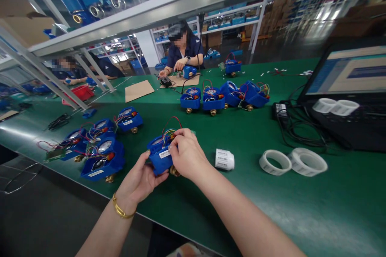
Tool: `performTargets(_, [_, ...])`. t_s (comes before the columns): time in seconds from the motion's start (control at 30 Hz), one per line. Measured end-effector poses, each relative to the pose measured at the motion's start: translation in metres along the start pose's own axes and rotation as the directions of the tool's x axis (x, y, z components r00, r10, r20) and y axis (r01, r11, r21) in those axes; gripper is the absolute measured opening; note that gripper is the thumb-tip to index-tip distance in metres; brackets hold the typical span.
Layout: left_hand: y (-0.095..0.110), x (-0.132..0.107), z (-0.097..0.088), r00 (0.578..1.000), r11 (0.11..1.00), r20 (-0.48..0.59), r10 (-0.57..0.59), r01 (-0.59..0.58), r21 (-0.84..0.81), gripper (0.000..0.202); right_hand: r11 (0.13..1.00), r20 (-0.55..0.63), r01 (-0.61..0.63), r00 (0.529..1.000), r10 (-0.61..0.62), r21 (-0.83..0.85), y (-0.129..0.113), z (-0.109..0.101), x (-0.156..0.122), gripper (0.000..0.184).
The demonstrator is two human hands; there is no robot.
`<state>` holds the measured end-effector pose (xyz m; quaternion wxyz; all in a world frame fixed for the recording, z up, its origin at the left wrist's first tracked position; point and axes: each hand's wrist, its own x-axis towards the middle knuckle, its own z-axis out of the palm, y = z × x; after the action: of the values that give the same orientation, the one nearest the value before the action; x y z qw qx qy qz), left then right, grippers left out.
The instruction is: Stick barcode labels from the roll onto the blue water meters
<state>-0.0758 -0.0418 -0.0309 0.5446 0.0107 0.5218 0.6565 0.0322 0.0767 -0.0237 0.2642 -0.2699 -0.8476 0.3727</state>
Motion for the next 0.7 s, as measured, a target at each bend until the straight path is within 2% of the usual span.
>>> performTargets(0.4, [-0.0029,0.0036,-0.0036,1.000,1.000,0.000,0.012,-0.012,-0.016,0.036,1.000,-0.042,0.007,0.999,-0.008,-0.021,-0.0047,0.0012,0.0001,0.015])
performTargets(0.7, [-0.0040,0.0013,0.0017,1.000,1.000,-0.024,0.012,-0.013,-0.014,0.034,0.999,-0.103,0.029,0.994,-0.033,-0.042,-0.0024,0.0065,-0.0025,0.017])
